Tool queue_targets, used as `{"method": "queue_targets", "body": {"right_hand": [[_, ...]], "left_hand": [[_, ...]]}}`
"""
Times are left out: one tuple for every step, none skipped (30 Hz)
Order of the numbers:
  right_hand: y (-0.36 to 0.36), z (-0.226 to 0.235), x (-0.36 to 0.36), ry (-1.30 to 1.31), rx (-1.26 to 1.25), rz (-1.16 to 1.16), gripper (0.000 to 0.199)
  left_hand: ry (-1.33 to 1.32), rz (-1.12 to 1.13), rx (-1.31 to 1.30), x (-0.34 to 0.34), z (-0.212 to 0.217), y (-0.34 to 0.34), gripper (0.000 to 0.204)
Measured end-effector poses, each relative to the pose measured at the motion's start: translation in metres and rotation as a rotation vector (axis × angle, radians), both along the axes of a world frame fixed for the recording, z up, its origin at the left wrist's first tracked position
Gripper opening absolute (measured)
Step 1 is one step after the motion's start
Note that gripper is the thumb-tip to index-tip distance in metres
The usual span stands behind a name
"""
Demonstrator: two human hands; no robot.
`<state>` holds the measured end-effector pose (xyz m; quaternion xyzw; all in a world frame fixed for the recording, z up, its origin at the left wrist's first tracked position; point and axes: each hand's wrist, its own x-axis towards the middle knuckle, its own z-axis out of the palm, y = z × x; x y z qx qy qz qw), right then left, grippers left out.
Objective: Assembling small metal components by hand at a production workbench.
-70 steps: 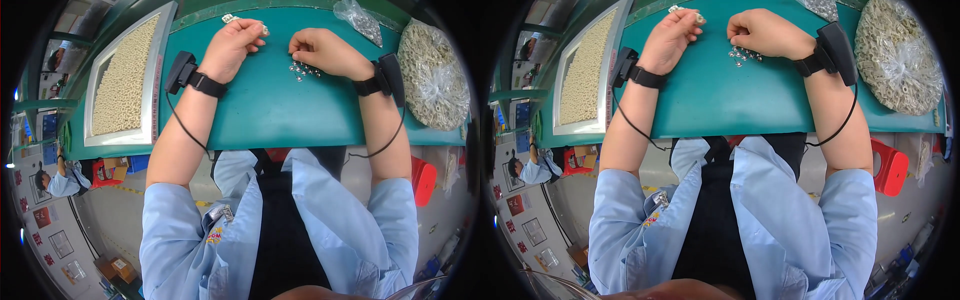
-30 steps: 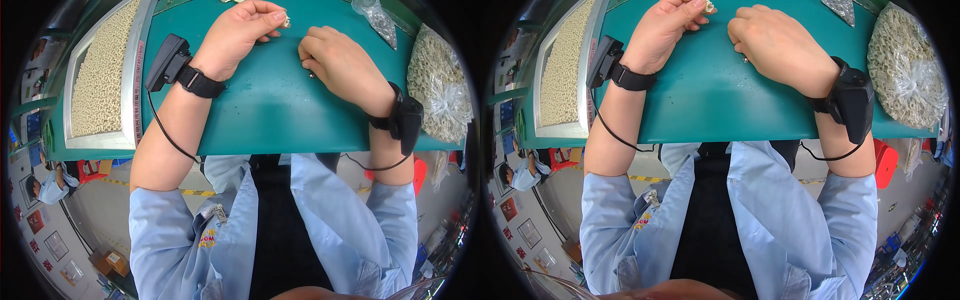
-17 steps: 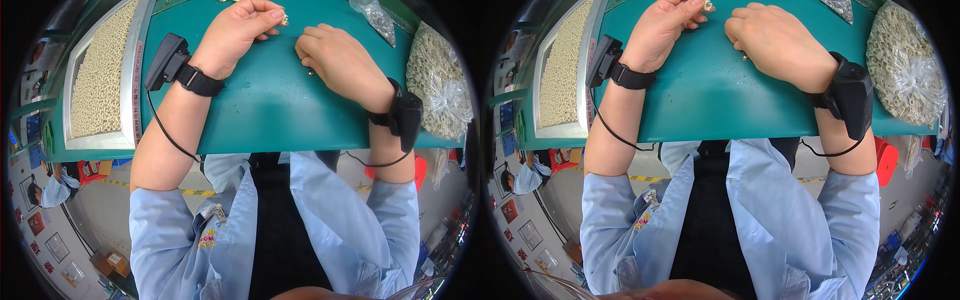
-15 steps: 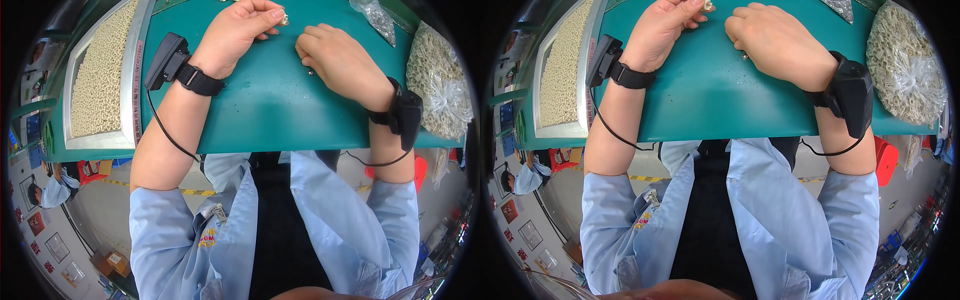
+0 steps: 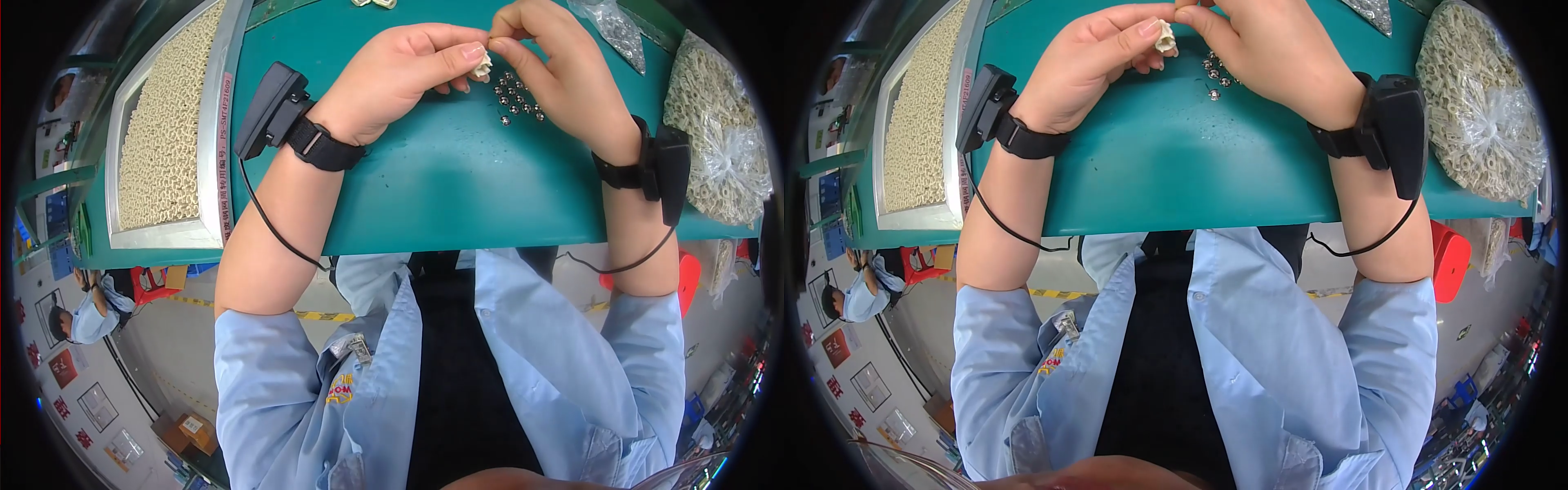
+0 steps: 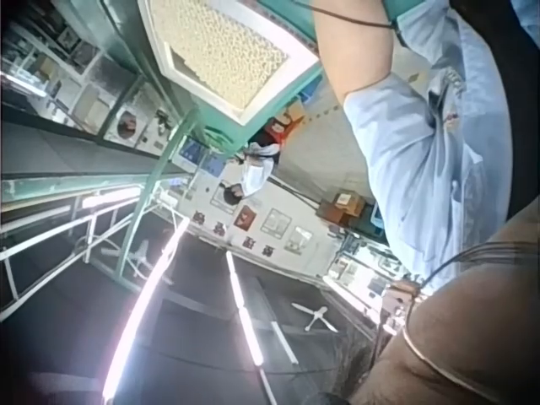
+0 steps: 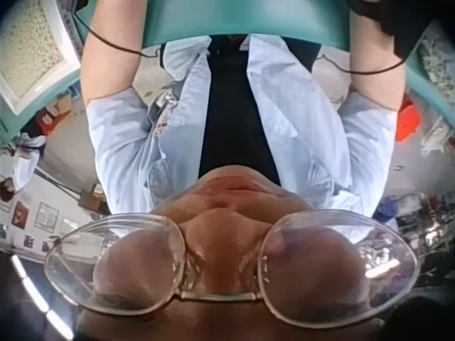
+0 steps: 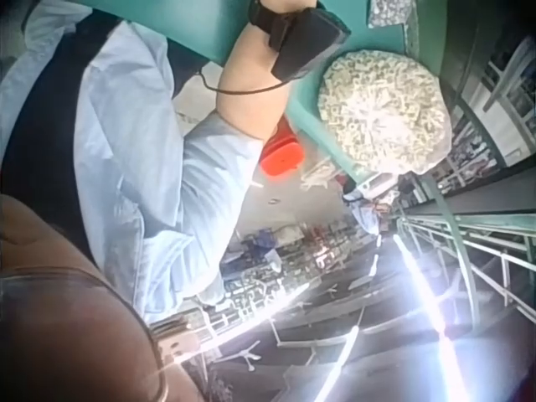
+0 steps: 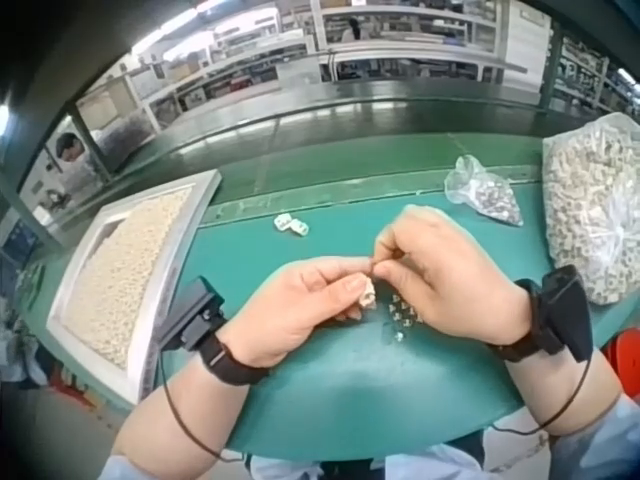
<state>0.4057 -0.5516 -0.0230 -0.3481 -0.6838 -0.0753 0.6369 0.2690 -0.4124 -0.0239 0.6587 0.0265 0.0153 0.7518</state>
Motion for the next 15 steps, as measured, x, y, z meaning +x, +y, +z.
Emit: {"method": "queue_targets", "body": {"right_hand": [[-0.001,0.000,0.001,0.001,-0.012,-0.018,0.009],[-0.001,0.001,0.001,0.002,-0.023,-0.036,0.009],[-0.002,0.001,0.001,0.001,-0.023,-0.039,0.009],[-0.002,0.001,0.002,0.002,-0.005,-0.052,0.009],[-0.002,0.002,0.002,0.001,0.011,-0.065,0.009],[-0.002,0.002,0.002,-0.001,0.028,-0.078,0.010],[-0.006,0.010,-0.002,-0.001,0.028,-0.077,0.010],[-0.014,0.028,-0.013,-0.093,-0.185,-0.246,0.010],[-0.022,0.045,-0.024,-0.186,-0.399,-0.412,0.010],[-0.028,0.053,-0.028,-0.280,-0.616,-0.587,0.010],[-0.028,0.054,-0.029,-0.280,-0.615,-0.588,0.010],[-0.028,0.054,-0.030,-0.264,-0.622,-0.593,0.010],[-0.027,0.054,-0.031,-0.248,-0.629,-0.596,0.010],[-0.026,0.054,-0.031,-0.233,-0.636,-0.598,0.010],[-0.024,0.046,-0.026,-0.233,-0.636,-0.605,0.010]], "left_hand": [[-0.006,-0.002,0.008,-0.001,0.001,0.000,0.033],[-0.012,-0.003,0.015,-0.001,0.002,0.000,0.034],[-0.012,-0.006,0.016,0.000,0.003,0.000,0.034],[-0.003,-0.020,-0.027,0.000,0.003,0.000,0.034],[0.005,-0.034,-0.069,0.001,0.003,0.001,0.034],[0.013,-0.049,-0.112,0.002,0.003,0.001,0.034],[0.013,-0.047,-0.112,0.002,0.002,0.002,0.034],[-0.001,-0.041,-0.146,0.000,0.001,0.004,0.034],[-0.014,-0.033,-0.180,-0.002,0.001,0.005,0.033],[-0.030,-0.034,-0.215,-0.001,0.001,0.005,0.033],[-0.030,-0.035,-0.214,-0.001,0.002,0.005,0.033],[-0.030,-0.032,-0.208,-0.002,0.002,0.005,0.032],[-0.030,-0.028,-0.201,-0.002,0.003,0.005,0.032],[-0.030,-0.023,-0.194,-0.003,0.003,0.005,0.031],[-0.032,-0.030,-0.194,-0.001,0.004,0.003,0.031]]}}
